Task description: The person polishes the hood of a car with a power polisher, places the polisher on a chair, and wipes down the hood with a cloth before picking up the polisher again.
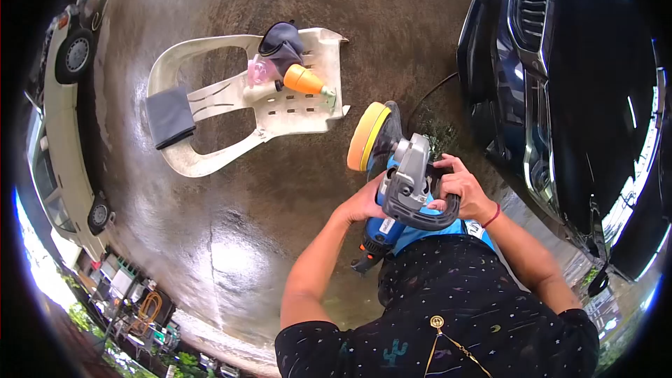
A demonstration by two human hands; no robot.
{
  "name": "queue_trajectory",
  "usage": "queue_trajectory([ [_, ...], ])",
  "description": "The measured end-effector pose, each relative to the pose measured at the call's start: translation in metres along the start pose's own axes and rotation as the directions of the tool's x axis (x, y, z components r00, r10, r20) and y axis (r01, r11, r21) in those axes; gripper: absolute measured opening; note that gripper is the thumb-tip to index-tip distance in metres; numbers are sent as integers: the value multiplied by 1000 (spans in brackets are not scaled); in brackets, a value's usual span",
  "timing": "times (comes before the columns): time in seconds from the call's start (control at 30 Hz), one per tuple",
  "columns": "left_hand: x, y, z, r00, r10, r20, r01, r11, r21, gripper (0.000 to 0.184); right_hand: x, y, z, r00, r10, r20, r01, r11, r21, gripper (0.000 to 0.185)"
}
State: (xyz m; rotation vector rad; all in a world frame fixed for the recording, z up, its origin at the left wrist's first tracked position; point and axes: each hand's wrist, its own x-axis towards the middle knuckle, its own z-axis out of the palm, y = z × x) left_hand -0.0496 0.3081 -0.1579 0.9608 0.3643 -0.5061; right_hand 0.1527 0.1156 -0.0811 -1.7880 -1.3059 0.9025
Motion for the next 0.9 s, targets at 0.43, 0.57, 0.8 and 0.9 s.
queue_trajectory([
  [0.43,48,-56,-358,334,171,-927,492,807,327,55,-88,26,66,854,415,-313,-445,895,-28,28],
  [0.57,104,-42,-394,188,-115,-975,682,730,45,61,-121,38,77,770,559,-307,-592,806,-17,27],
  [0.8,105,-114,-407,112,-191,-975,209,964,-165,44,-168,33,105,624,716,-313,-662,697,276,26],
  [0.9,96,-102,-363,65,-82,-994,99,992,-76,43,-187,26,105,594,714,-370,-676,693,253,25],
])
